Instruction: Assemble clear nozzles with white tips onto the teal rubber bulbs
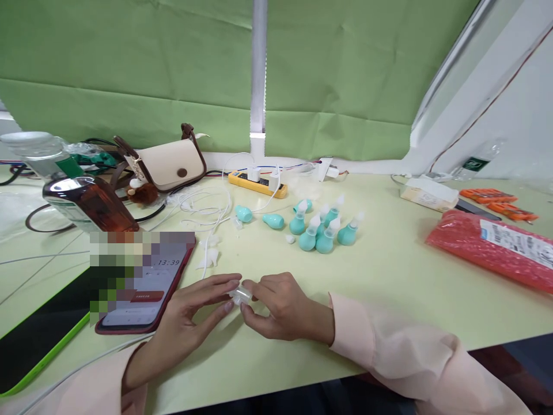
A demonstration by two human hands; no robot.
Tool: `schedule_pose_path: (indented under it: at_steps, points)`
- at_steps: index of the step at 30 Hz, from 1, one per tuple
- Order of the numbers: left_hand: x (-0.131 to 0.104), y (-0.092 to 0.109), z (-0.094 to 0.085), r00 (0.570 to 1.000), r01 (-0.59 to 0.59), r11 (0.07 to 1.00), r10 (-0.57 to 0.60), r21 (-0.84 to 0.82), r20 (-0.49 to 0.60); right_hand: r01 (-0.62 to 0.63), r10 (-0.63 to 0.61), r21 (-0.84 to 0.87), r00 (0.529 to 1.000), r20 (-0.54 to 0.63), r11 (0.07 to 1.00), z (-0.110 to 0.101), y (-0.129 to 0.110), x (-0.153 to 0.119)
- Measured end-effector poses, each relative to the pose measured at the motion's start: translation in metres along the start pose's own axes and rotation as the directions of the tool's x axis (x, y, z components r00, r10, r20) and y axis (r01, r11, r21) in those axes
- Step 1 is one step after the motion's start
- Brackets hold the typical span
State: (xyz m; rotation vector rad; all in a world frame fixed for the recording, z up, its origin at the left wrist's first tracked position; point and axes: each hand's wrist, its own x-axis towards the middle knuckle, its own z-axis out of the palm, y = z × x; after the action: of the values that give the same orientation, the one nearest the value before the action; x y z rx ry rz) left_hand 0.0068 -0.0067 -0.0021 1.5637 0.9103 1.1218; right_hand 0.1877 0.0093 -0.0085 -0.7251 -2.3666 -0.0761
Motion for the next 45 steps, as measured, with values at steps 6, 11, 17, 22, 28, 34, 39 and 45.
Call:
schedule_pose_path:
  at_steps: [6,11,17,22,28,34,39,45]
  points:
    - [-0.002,-0.003,-0.001,0.994,-0.109,0.968,0.113,0.227,-0.007,-0.006,0.006,0.041,1.000,0.011,0.999,0.000,-0.001,0.000]
    - [-0.002,-0.008,0.001,0.939,-0.322,0.872,0.344,0.368,0.006,0.018,-0.017,0.041,1.000,-0.021,0.999,0.005,-0.001,-0.003]
    - [-0.001,-0.005,-0.001,0.967,-0.248,0.914,0.254,0.322,0.022,-0.036,0.037,0.132,0.999,-0.005,0.991,0.004,-0.005,0.001]
    - [0.001,-0.003,-0.001,0.999,-0.024,0.993,0.021,0.118,0.029,-0.047,0.046,0.204,0.999,0.007,0.978,0.005,-0.005,0.003]
    - [0.004,-0.002,-0.001,0.979,0.198,0.961,-0.201,-0.193,0.001,-0.053,0.058,0.237,0.998,-0.013,0.970,0.009,-0.005,0.002]
    - [0.011,-0.001,-0.001,0.948,0.315,0.890,-0.310,-0.329,0.068,-0.036,0.039,-0.053,0.998,0.057,0.998,0.008,0.003,0.009]
    - [0.013,-0.001,-0.003,0.935,0.325,0.894,-0.353,-0.308,-0.038,-0.185,0.235,-0.452,0.970,0.056,0.873,-0.009,0.038,0.035]
    - [0.014,-0.002,-0.001,0.938,0.341,0.908,-0.344,-0.242,0.030,-0.278,0.514,-0.757,0.853,0.088,0.591,0.019,0.089,0.051]
